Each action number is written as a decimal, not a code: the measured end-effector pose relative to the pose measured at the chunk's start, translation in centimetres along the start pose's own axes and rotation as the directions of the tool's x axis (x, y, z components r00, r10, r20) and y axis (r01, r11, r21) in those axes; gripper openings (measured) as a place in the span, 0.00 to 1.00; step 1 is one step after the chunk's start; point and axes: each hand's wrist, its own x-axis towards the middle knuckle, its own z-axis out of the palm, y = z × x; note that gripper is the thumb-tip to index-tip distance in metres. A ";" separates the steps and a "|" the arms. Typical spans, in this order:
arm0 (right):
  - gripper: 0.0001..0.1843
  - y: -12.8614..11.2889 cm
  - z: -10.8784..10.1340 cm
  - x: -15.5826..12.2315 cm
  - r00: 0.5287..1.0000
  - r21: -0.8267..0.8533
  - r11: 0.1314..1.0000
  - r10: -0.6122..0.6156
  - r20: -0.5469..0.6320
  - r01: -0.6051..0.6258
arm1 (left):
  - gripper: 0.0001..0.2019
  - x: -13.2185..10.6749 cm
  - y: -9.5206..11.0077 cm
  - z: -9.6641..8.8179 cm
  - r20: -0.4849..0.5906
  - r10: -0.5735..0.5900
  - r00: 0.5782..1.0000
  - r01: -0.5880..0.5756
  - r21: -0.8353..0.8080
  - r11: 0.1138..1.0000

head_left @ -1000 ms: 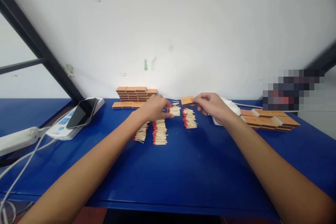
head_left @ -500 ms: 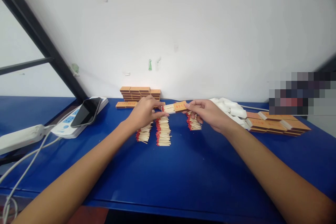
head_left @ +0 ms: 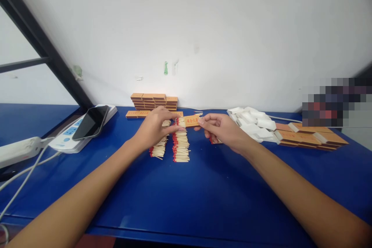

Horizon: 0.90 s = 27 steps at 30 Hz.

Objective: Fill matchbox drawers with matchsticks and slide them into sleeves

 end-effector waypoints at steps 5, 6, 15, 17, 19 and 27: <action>0.24 0.0 1.1 -0.4 0.996 0.052 0.994 -0.095 -0.005 0.095 | 0.23 -0.1 0.7 0.4 -0.122 0.032 0.992 -0.038 -0.050 0.998; 0.25 0.0 1.2 -0.5 0.994 0.055 0.992 -0.113 -0.006 0.113 | 0.25 -0.1 0.8 0.5 -0.140 0.049 0.989 -0.058 -0.063 0.996; 0.31 -0.4 2.9 -1.4 0.979 0.005 0.985 -0.173 0.106 0.173 | 0.35 -0.5 1.5 1.2 -0.165 0.130 0.978 -0.141 -0.055 0.988; 0.32 -0.8 3.3 -1.7 0.978 -0.014 0.983 -0.182 0.102 0.184 | 0.36 -0.7 1.6 1.5 -0.174 0.142 0.974 -0.147 -0.016 0.989; 0.33 -1.1 3.5 -1.9 0.977 -0.028 0.981 -0.189 0.103 0.193 | 0.37 -0.8 1.7 1.7 -0.177 0.152 0.972 -0.154 0.006 0.988; 0.32 0.5 2.0 -0.7 0.964 -0.135 0.969 -0.225 -0.145 0.206 | 0.19 -0.3 -2.7 -3.1 0.090 -0.117 0.989 0.096 0.211 0.973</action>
